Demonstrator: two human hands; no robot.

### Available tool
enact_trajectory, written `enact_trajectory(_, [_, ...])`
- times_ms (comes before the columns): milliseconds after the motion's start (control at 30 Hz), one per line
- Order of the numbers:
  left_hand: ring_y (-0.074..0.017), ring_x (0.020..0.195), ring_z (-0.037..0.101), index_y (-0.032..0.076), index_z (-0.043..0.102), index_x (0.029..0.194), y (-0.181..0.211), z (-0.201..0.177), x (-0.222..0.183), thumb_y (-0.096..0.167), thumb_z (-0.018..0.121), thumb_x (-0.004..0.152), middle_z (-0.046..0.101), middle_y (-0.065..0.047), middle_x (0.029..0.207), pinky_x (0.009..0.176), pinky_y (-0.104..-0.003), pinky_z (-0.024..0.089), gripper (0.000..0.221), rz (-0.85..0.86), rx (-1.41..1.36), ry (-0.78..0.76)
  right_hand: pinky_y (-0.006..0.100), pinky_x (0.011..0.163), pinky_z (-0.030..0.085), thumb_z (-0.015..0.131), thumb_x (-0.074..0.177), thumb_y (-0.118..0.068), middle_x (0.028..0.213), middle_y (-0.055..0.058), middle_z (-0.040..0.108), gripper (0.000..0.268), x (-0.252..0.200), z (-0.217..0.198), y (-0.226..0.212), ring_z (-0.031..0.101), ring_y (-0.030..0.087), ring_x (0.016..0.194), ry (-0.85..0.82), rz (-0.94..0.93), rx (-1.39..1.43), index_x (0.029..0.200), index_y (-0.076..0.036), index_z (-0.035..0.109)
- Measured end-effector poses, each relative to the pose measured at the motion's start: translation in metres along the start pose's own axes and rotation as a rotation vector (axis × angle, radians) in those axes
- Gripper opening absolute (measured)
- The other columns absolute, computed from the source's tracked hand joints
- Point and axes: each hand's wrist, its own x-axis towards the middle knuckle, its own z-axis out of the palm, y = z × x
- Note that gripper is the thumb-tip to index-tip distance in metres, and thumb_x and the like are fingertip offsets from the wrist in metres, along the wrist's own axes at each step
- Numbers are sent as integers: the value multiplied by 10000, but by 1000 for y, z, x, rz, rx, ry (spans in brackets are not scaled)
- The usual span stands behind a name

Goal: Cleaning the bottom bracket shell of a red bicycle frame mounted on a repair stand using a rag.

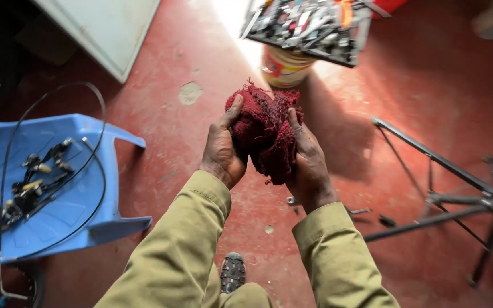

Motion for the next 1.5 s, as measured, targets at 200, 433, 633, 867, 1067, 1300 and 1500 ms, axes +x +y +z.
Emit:
enact_trajectory(200, [-327, 796, 672, 2, 679, 904, -50, 73, -15, 43, 698, 678, 679, -174, 845, 771, -429, 540, 231, -149, 38, -161, 487, 1114, 288, 523, 851, -276, 1349, 231, 456, 596, -53, -57, -134, 415, 343, 1277, 156, 65, 29, 1376, -37, 375])
enact_trajectory(433, [-337, 762, 659, -45, 627, 1006, -65, 213, -118, -30, 754, 622, 640, -224, 819, 655, -432, 552, 405, -188, 267, -375, 444, 1064, 375, 435, 851, -497, 1322, 202, 521, 670, -82, -116, -257, 472, 276, 1258, 525, 303, 646, 1341, -42, 465])
enact_trajectory(633, [-238, 753, 651, -31, 645, 856, -66, 295, -199, 256, 772, 737, 635, -133, 770, 714, -365, 534, 335, -348, 424, -632, 409, 947, 486, 527, 879, -565, 745, 177, 646, 565, -103, -202, -260, 666, 262, 760, 765, 198, 327, 896, -12, 637])
enact_trajectory(867, [-176, 611, 530, 33, 581, 649, -139, 340, -208, 61, 711, 612, 482, -73, 610, 565, -287, 404, 138, -297, 750, -897, 464, 865, 493, 615, 785, -501, 1029, 169, 598, 590, -119, -193, -375, 574, 265, 970, 1015, 121, 178, 1135, -26, 595])
enact_trajectory(1067, [-162, 686, 479, 56, 534, 689, -153, 367, -257, 20, 622, 578, 440, -48, 646, 602, -288, 346, 146, -405, 787, -1084, 308, 673, 464, 708, 794, -461, 704, 22, 604, 370, -142, -224, -375, 567, 137, 723, 1320, 91, -168, 787, -92, 696])
enact_trajectory(1300, [-213, 806, 548, -5, 548, 924, -202, 388, -284, 113, 847, 573, 493, -111, 810, 678, -341, 438, 476, -609, 789, -1043, 368, 822, 480, 625, 896, -318, 799, 74, 666, 230, -170, -249, -383, 558, 117, 900, 1412, 20, -292, 916, -102, 703])
enact_trajectory(1500, [-223, 762, 576, -49, 599, 893, -250, 406, -284, 76, 841, 568, 535, -119, 778, 647, -326, 463, 424, -601, 851, -1036, 331, 744, 455, 551, 960, -298, 714, 20, 629, 291, -197, -297, -366, 549, 130, 792, 1435, 52, -331, 806, -101, 698])
